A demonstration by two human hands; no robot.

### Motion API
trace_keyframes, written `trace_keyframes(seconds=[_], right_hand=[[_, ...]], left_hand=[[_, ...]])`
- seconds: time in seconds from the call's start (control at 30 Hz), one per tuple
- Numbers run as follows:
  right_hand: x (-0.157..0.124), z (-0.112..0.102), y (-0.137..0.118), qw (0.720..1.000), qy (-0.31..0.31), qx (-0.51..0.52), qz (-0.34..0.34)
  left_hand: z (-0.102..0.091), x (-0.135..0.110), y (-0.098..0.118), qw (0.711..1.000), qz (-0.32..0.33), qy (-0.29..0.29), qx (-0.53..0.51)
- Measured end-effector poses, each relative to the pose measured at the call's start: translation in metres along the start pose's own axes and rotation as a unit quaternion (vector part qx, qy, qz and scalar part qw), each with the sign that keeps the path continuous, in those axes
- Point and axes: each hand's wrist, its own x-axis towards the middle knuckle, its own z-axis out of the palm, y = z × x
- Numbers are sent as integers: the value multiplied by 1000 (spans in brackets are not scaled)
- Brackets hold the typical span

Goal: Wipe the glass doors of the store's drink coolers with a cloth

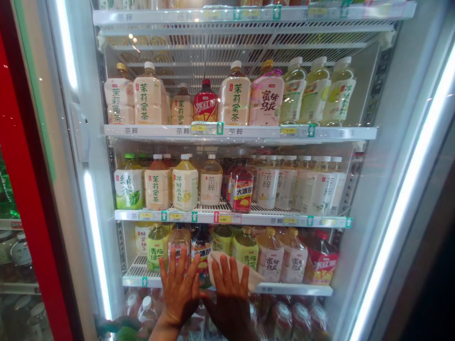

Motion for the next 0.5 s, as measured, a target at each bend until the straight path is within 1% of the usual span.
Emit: trace_keyframes(seconds=[0.07, 0.1, 0.13, 0.17, 0.2, 0.23, 0.33, 0.4, 0.43, 0.47, 0.5], right_hand=[[-43, 9, -8, 1000, 7, 8, 9], [-56, 11, -10, 1000, 10, 14, 9], [-61, 11, -10, 1000, 14, 18, 9], [-58, 10, -9, 1000, 13, 21, 4], [-47, 7, -6, 1000, 7, 22, 0], [-30, 2, -3, 1000, 1, 21, -2], [40, -14, 11, 999, -3, 27, 25], [80, -21, 18, 999, 8, 33, 24], [91, -22, 20, 999, 18, 34, 19], [96, -20, 20, 999, 32, 34, 16], [94, -18, 19, 998, 45, 32, 15]], left_hand=[[-1, 1, 0, 1000, 1, -4, -5], [-2, 1, 0, 1000, 1, -5, -9], [-2, 0, -1, 1000, 2, -5, -12], [-2, 0, -1, 1000, 1, -4, -14], [-2, 0, -1, 1000, 1, -3, -14], [-2, -1, -1, 1000, 1, -2, -14], [-1, 0, 0, 1000, 1, -5, -7], [-1, 0, 0, 1000, 0, -6, -1], [-1, 1, 0, 1000, -1, -6, 2], [0, 1, 1, 1000, -2, -5, 4], [0, 1, 1, 1000, -2, -5, 5]])
